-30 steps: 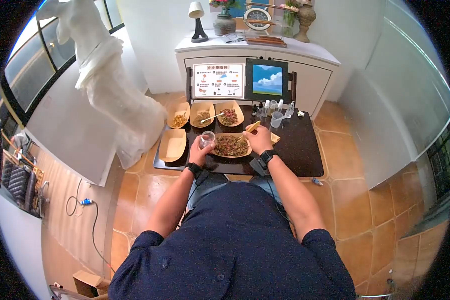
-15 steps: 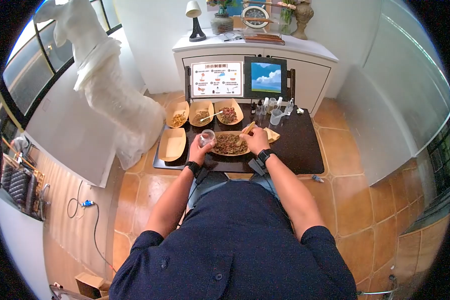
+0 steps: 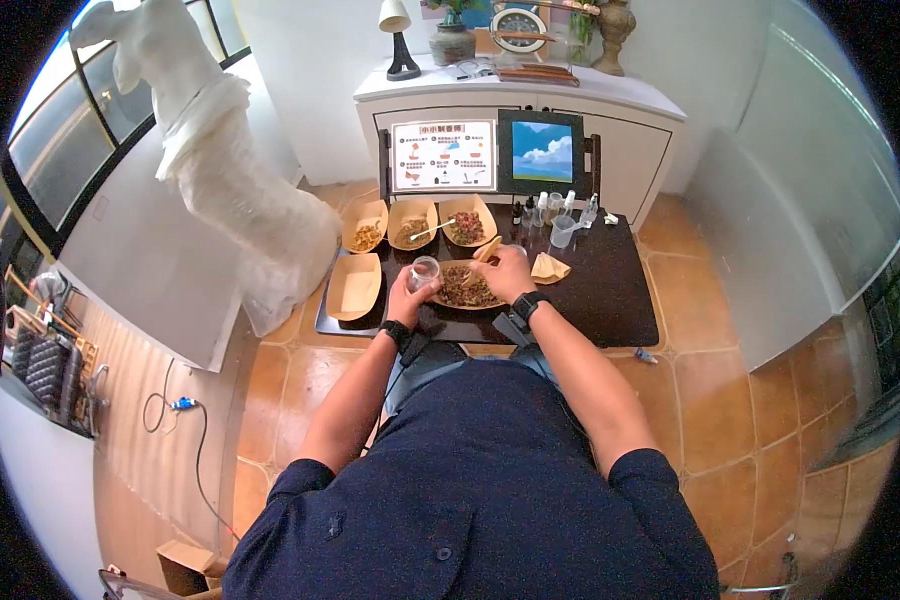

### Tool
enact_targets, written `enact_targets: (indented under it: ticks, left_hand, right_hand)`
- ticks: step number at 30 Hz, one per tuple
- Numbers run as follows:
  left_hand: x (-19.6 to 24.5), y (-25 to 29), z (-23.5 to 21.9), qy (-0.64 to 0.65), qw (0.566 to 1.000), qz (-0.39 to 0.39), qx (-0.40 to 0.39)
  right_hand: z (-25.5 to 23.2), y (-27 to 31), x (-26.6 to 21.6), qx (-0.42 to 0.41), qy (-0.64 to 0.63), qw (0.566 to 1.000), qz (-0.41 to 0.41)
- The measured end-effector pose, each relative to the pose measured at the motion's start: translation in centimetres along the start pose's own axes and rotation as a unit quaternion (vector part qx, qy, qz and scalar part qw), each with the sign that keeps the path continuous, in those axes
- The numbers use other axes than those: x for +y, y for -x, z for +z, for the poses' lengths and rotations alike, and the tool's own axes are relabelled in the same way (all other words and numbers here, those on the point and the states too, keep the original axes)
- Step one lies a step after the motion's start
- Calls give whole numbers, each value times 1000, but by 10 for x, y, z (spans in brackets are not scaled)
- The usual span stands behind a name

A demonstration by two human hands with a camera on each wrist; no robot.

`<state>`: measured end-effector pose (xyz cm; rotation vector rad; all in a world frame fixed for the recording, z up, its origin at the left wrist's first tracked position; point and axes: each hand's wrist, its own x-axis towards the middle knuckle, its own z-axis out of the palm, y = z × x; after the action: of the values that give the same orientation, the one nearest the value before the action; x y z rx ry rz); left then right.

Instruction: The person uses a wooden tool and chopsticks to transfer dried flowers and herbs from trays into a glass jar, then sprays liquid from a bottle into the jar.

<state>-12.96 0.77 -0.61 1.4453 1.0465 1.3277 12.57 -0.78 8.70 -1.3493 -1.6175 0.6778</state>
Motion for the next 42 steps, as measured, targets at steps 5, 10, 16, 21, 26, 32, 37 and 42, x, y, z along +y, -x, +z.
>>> enact_targets:
  ticks: [5, 10, 16, 21, 26, 32, 37, 42]
  left_hand:
    - [13, 5, 1, -3, 1000, -13, -3]
    - [10, 3, 3, 24, 1000, -9, -9]
    - [-9, -2, 0, 3, 1000, 11, 4]
    - [5, 3, 2, 25, 1000, 1, -3]
    - [16, 6, 3, 14, 1000, -9, 2]
    - [12, 4, 1, 15, 1000, -3, 4]
    - [15, 5, 1, 2, 1000, -23, -4]
    - [7, 3, 0, -1, 1000, -16, -11]
  right_hand:
    - [15, 8, -2, -57, 54, 997, -1]
    - [-3, 11, 11, 5, 72, 997, -10]
    - [-8, 7, 19, 23, 9, 1000, 5]
    - [17, 16, -3, -40, -50, 998, -8]
    - [16, 16, 1, -37, -13, 999, 15]
    - [-14, 15, 16, 13, 24, 1000, 9]
    - [-29, 9, 21, 25, -12, 998, 62]
    - [-20, 9, 25, 18, 24, 999, 35]
